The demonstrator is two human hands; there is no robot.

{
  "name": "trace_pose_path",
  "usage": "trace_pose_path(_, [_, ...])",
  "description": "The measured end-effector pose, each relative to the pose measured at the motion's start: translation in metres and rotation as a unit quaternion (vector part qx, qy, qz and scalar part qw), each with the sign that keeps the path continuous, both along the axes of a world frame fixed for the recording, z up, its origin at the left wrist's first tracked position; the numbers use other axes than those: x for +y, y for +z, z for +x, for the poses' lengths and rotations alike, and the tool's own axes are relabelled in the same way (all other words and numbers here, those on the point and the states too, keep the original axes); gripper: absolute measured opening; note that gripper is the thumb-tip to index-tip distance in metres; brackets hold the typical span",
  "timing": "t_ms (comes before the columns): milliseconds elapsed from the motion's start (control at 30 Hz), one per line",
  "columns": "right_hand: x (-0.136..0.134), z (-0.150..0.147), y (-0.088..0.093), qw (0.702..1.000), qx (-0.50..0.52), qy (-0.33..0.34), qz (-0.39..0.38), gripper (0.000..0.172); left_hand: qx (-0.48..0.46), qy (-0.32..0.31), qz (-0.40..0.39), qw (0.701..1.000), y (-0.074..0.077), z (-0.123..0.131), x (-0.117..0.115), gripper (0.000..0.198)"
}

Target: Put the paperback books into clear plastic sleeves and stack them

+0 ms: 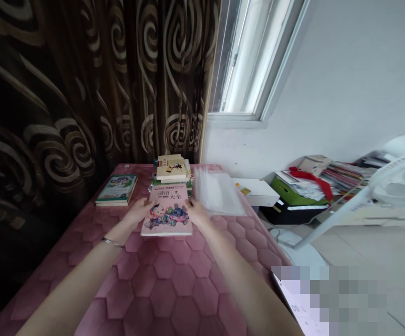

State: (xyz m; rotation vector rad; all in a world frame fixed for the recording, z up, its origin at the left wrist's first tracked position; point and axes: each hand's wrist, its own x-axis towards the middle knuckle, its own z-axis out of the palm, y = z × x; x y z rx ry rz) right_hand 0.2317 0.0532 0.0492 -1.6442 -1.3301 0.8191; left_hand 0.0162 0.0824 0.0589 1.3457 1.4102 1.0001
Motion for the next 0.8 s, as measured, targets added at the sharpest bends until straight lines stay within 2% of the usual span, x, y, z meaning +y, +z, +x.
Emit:
trace_pose_path(200, [-0.013, -0.013, -0.035, 0.986, -0.165, 0.003, -0.022, 0.022, 0.176, 0.037, 0.020, 0.983, -0.034, 0.015, -0.021, 0.030])
trace_pose_path(333, [-0.023, -0.023, -0.044, 0.970, -0.241, 0.001, -0.041, 0.030, 0.266, 0.045, 0.061, 0.961, -0.046, 0.024, -0.044, 0.043])
trace_pose_path(433, [-0.033, -0.032, -0.043, 0.949, -0.314, -0.010, -0.014, 0.040, 0.393, -0.027, 0.153, 0.907, -0.048, 0.032, -0.058, 0.050])
trace_pose_path(500, [-0.041, -0.038, -0.044, 0.924, -0.378, 0.033, 0.042, 0.046, 0.456, -0.104, 0.199, 0.861, -0.050, 0.036, -0.065, 0.051])
trace_pose_path(533, [-0.045, -0.040, -0.046, 0.910, -0.402, 0.070, 0.067, 0.048, 0.467, -0.134, 0.207, 0.849, -0.051, 0.038, -0.067, 0.051])
trace_pose_path(633, [-0.055, -0.041, -0.057, 0.891, -0.423, 0.149, 0.065, 0.050, 0.476, -0.170, 0.209, 0.837, -0.058, 0.037, -0.070, 0.054])
trace_pose_path(800, [-0.061, -0.030, -0.068, 0.901, -0.413, 0.133, -0.016, 0.057, 0.475, -0.154, 0.183, 0.847, -0.068, 0.017, -0.069, 0.056])
